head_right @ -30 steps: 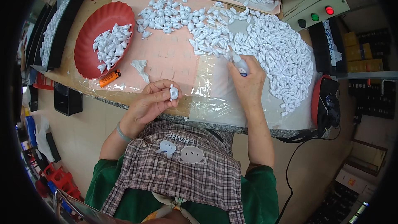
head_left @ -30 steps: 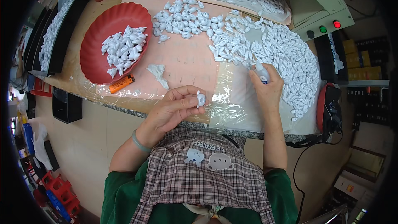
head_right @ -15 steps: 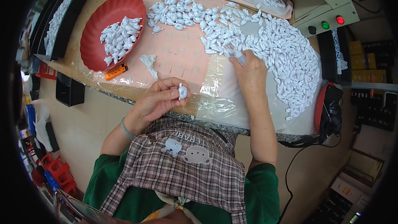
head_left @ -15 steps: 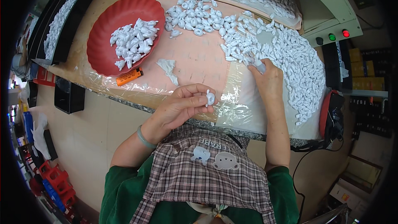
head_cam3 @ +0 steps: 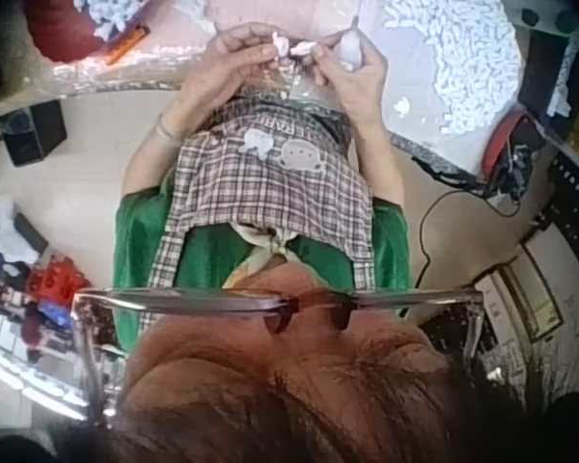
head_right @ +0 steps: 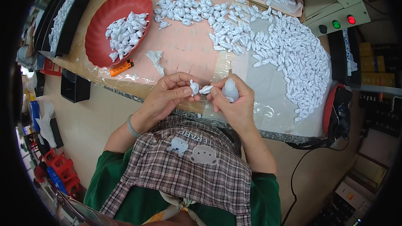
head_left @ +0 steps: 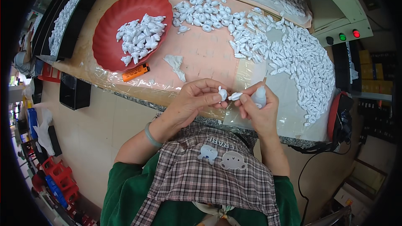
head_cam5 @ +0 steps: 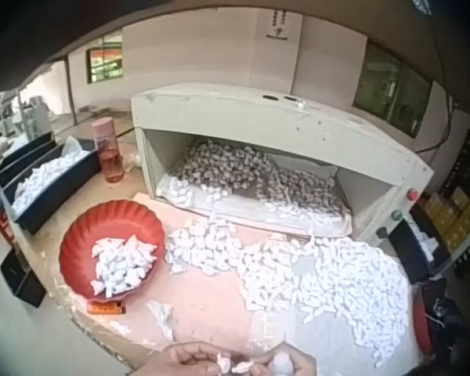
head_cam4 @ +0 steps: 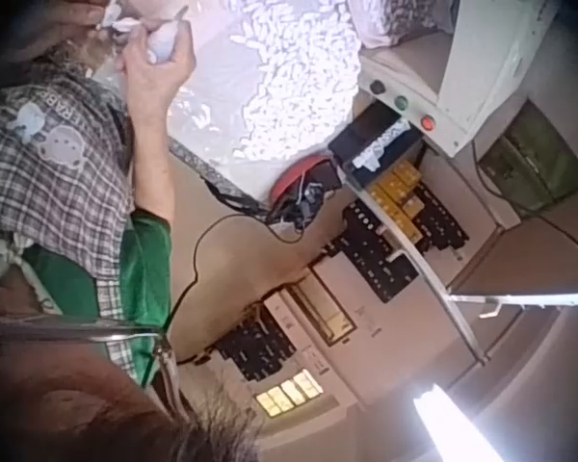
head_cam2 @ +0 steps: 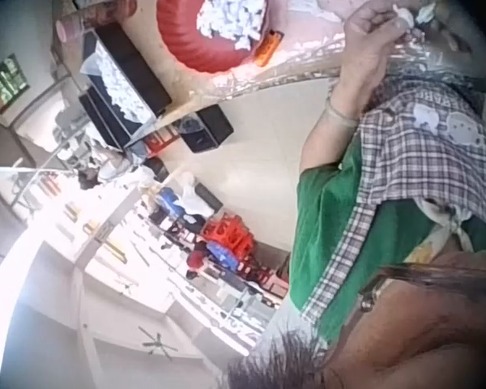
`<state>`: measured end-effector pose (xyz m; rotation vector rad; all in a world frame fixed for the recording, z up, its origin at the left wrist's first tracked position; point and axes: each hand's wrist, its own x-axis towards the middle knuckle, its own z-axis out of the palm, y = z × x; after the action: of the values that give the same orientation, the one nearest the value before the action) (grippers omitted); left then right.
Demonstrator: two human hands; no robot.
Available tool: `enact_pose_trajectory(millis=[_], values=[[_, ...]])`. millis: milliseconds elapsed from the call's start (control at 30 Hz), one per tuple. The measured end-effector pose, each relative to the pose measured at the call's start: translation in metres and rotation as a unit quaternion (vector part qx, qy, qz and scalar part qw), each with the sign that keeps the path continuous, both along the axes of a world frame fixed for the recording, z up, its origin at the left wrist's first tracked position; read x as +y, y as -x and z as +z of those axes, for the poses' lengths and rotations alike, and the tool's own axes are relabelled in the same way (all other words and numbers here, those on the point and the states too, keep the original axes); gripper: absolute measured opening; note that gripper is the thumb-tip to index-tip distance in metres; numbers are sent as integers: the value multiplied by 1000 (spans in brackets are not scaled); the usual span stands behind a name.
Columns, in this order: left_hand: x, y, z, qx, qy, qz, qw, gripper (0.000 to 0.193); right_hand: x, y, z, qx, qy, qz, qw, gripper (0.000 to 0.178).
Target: Applying glue to small white plastic components at a factory workbench.
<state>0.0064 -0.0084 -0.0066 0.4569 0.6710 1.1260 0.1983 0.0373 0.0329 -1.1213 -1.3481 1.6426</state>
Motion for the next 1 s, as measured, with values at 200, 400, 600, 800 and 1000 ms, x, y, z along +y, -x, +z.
enact_pose_trajectory(millis=[200, 400, 600, 800, 1000], values=[[0, -5, 6, 83, -29, 16, 996, 23, -12, 7, -8, -4, -47, -42, 998, 4], [-7, -9, 6, 162, -104, 56, 980, 23, -30, 11, -19, 4, -75, -75, 994, 4], [-5, 4, 16, 275, -202, 35, 939, 21, -24, -3, -29, -48, -188, 8, 981, 10], [-8, 6, 21, 306, -252, -5, 918, 23, -27, -10, -26, -47, -298, 72, 951, 16], [-13, 2, 22, 343, -280, -20, 896, 22, -41, -13, -29, -19, -263, 61, 963, 15]])
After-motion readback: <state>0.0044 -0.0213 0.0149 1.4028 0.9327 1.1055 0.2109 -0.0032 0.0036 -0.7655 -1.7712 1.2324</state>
